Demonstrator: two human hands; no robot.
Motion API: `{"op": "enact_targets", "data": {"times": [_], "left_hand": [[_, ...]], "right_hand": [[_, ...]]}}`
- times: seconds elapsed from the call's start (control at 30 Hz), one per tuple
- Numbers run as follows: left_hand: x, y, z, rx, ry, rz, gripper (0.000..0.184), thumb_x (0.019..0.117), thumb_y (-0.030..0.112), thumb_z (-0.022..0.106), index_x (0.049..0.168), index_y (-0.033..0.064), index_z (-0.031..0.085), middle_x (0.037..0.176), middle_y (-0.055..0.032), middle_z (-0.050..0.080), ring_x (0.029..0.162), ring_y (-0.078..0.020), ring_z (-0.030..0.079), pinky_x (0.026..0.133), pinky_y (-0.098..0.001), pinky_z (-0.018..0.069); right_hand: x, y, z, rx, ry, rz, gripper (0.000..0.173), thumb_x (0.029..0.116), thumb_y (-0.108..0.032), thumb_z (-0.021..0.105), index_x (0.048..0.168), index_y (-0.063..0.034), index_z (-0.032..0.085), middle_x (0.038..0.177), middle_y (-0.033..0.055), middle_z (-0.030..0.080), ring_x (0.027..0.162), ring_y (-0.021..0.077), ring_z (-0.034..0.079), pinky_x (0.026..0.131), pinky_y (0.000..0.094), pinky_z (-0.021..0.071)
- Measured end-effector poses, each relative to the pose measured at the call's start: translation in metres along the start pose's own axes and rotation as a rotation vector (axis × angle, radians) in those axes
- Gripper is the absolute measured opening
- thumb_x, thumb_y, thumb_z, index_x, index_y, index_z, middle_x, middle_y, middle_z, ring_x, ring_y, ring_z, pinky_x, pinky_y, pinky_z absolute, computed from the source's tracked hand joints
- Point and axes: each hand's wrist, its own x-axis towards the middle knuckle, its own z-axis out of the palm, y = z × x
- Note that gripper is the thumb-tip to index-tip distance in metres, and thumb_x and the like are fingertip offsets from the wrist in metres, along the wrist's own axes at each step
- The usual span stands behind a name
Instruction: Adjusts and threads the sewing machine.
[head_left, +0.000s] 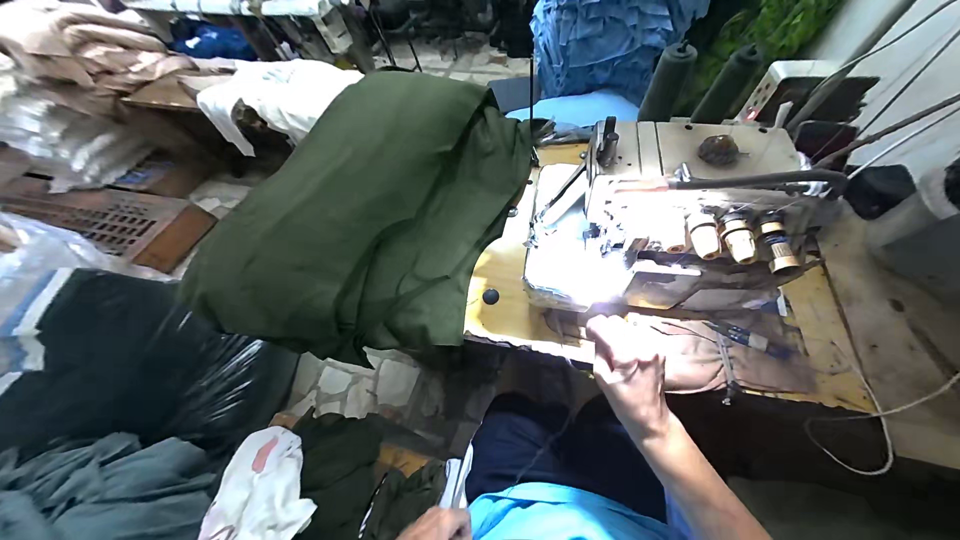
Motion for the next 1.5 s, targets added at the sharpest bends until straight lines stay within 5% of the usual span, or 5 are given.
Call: {"op": "enact_targets", "data": {"times": [0.3,0.43,0.9,1.3,1.5], "left_hand": [[0.047,0.21,-0.132,0.063,1.425,0.704,0.014,0.0962,0.008,0.063,0.096,-0.0003,0.073,0.091,-0.0102,0.069,0.072,-0.0121,0.063,0.065,-0.0244,0.0527],[0.065,0.248,-0.168,-0.128,1.291,0.809,0.01,0.096,0.003,0.063,0.102,-0.0023,0.069,0.093,-0.0139,0.068,0.08,-0.0197,0.066,0.073,-0.0371,0.0558],[0.073,0.264,-0.179,-0.1,1.188,0.599,0.021,0.0971,0.001,0.063,0.116,-0.0079,0.068,0.111,-0.0228,0.07,0.105,-0.0275,0.066,0.098,-0.0405,0.0492],[0.069,0.246,-0.183,-0.434,0.96,0.622,0.011,0.0992,0.008,0.063,0.11,0.0061,0.065,0.084,-0.0079,0.061,0.06,-0.0125,0.052,0.053,-0.0272,0.0448],[0.07,0.253,-0.184,-0.2,1.056,0.614,0.019,0.0972,0.004,0.065,0.116,0.0014,0.068,0.109,-0.0175,0.068,0.092,-0.027,0.066,0.081,-0.0457,0.0541]], "right_hand": [[-0.128,-0.014,-0.005,0.152,-0.849,-0.194,0.008,0.0864,-0.003,0.065,0.088,-0.0064,0.072,0.079,0.0143,0.066,0.061,0.0294,0.067,0.051,0.0443,0.0556],[-0.128,-0.006,0.003,0.104,-1.457,0.01,0.024,0.0982,-0.005,0.053,0.113,-0.002,0.071,0.107,0.0244,0.069,0.099,0.043,0.068,0.082,0.0599,0.0528],[-0.133,0.008,0.007,0.102,-1.37,0.206,0.028,0.0998,-0.005,0.05,0.12,-0.0074,0.07,0.111,0.0191,0.07,0.1,0.0377,0.07,0.084,0.056,0.0543],[-0.136,0.018,0.008,0.092,-1.361,0.321,0.029,0.1,-0.004,0.05,0.12,-0.0063,0.07,0.115,0.0184,0.07,0.107,0.0357,0.069,0.091,0.0541,0.0535],[-0.137,0.018,0.009,0.1,-1.343,0.335,0.029,0.0993,-0.003,0.051,0.12,-0.0063,0.071,0.114,0.0191,0.07,0.106,0.0375,0.069,0.089,0.056,0.0537]]}}
